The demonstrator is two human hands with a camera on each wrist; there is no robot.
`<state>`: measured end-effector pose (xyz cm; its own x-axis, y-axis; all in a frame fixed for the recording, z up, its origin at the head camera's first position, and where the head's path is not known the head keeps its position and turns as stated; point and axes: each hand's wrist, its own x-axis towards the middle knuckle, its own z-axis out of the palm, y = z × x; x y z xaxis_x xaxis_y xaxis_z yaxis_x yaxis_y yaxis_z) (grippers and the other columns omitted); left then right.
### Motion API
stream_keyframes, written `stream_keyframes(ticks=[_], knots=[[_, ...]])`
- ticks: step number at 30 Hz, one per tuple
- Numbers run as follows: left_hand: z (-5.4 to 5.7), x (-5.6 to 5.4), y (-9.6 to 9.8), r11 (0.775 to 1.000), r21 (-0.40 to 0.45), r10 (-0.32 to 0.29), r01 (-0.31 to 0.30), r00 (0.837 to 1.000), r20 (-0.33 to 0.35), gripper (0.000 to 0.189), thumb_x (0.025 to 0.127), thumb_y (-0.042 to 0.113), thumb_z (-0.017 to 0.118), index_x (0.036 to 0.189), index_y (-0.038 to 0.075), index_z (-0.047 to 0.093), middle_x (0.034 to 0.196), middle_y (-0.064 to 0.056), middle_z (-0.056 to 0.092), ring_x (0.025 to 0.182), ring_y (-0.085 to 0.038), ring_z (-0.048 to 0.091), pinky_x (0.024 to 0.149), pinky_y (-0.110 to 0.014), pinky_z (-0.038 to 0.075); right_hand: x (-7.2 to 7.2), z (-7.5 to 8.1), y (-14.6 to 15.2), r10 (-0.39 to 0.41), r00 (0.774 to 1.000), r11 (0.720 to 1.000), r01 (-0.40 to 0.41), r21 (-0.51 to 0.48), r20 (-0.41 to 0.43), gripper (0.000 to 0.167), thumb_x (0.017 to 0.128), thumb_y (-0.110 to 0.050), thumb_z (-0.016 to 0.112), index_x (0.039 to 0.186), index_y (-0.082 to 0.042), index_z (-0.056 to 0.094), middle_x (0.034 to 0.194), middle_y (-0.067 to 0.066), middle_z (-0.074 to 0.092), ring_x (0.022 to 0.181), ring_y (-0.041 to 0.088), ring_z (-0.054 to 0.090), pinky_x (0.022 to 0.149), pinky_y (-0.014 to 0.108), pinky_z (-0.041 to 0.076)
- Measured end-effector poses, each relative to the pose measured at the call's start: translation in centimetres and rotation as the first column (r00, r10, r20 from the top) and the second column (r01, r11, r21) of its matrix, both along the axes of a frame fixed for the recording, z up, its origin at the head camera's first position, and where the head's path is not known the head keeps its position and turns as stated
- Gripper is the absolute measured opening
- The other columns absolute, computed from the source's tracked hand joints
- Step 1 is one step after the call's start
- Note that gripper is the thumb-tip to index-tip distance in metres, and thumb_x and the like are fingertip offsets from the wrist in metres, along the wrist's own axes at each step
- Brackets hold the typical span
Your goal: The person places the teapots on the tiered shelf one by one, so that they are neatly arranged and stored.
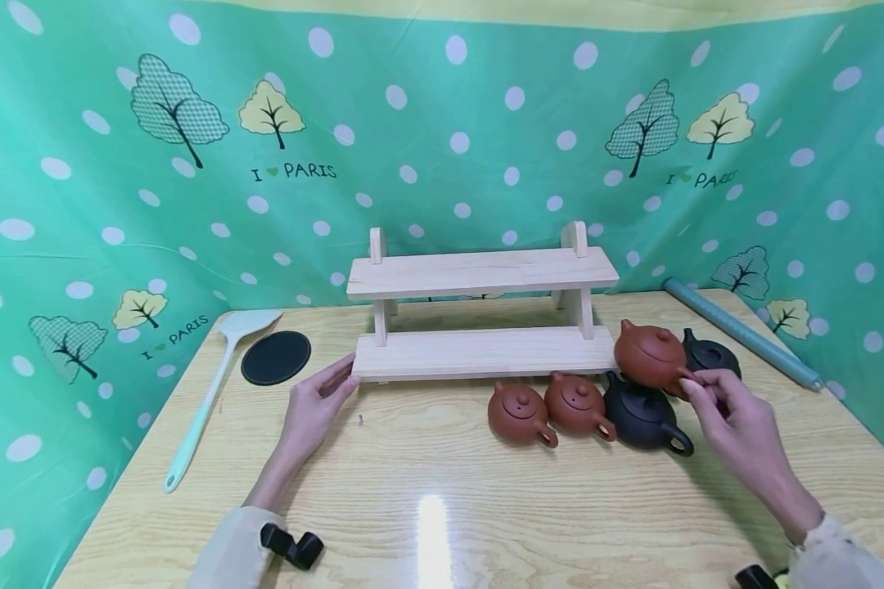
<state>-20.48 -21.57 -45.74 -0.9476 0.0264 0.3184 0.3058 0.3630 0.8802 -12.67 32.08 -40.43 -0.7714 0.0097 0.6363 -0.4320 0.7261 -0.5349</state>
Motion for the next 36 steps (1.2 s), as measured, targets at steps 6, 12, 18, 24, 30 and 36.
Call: stream_keyframes(ticks=[6, 12, 18, 24, 30, 36], knots=[[0.1, 0.1, 0.0, 1.000, 0.017, -0.002, 0.002, 1.000, 0.007, 0.043, 0.100, 0.014, 0.072, 0.139, -0.001, 0.063, 0.132, -0.019, 0.066, 0.122, -0.032, 0.064, 0.091, -0.011, 0.050, -0.6, 0.1, -0.7, 0.014, 1.000, 1.000, -0.014, 0.011, -0.009, 0.007, 0.096, 0.007, 0.068, 0.101, 0.004, 0.064, 0.067, -0.007, 0.051, 0.054, 0.003, 0.039, 0.042, 0.023, 0.029], [0.0, 0.0, 0.0, 1.000, 0.008, 0.006, -0.006, 1.000, 0.006, 0.044, 0.100, 0.016, 0.072, 0.139, -0.001, 0.063, 0.132, -0.019, 0.067, 0.121, -0.033, 0.064, 0.092, -0.013, 0.051, -1.3, 0.2, -1.4, 0.023, 0.999, 0.999, -0.022, 0.027, -0.024, 0.009, 0.095, 0.008, 0.069, 0.102, 0.004, 0.064, 0.067, -0.004, 0.052, 0.056, 0.003, 0.040, 0.044, 0.020, 0.031], [-0.1, -0.1, 0.0, 1.000, -0.005, 0.010, -0.010, 1.000, -0.002, 0.044, 0.100, 0.017, 0.072, 0.139, -0.001, 0.063, 0.132, -0.019, 0.067, 0.121, -0.032, 0.065, 0.092, -0.014, 0.052, -2.0, 0.4, -1.9, 0.046, 0.998, 0.998, -0.044, 0.035, -0.039, 0.012, 0.093, 0.010, 0.070, 0.101, 0.004, 0.064, 0.066, -0.005, 0.049, 0.055, 0.003, 0.038, 0.044, 0.023, 0.029], [-0.1, 0.0, 0.0, 1.000, 0.014, 0.007, -0.007, 1.000, -0.007, 0.043, 0.100, 0.016, 0.072, 0.138, -0.001, 0.064, 0.131, -0.019, 0.067, 0.121, -0.033, 0.065, 0.092, -0.013, 0.052, -2.6, 0.6, -2.5, 0.072, 0.996, 0.997, -0.070, 0.031, -0.052, 0.014, 0.092, 0.011, 0.071, 0.101, 0.002, 0.065, 0.065, -0.008, 0.049, 0.054, 0.002, 0.037, 0.045, 0.024, 0.028], [0.1, -0.1, 0.1, 1.000, 0.031, 0.006, -0.006, 1.000, 0.010, 0.043, 0.100, 0.013, 0.072, 0.139, -0.002, 0.063, 0.132, -0.020, 0.066, 0.121, -0.031, 0.064, 0.091, -0.011, 0.050, -3.2, 0.7, -3.2, 0.090, 0.993, 0.996, -0.088, 0.035, -0.081, 0.017, 0.090, 0.013, 0.072, 0.101, 0.002, 0.066, 0.066, -0.007, 0.050, 0.055, 0.002, 0.037, 0.046, 0.021, 0.028], [1.1, 0.4, 0.7, 0.999, 0.030, 0.020, -0.021, 1.000, 0.020, 0.041, 0.099, 0.004, 0.070, 0.137, -0.009, 0.061, 0.131, -0.026, 0.065, 0.122, -0.038, 0.063, 0.090, -0.008, 0.049, -3.7, 0.7, -3.9, 0.108, 0.990, 0.994, -0.106, 0.031, -0.088, 0.015, 0.090, 0.012, 0.072, 0.101, 0.003, 0.066, 0.065, -0.007, 0.049, 0.055, 0.002, 0.037, 0.046, 0.018, 0.028]])
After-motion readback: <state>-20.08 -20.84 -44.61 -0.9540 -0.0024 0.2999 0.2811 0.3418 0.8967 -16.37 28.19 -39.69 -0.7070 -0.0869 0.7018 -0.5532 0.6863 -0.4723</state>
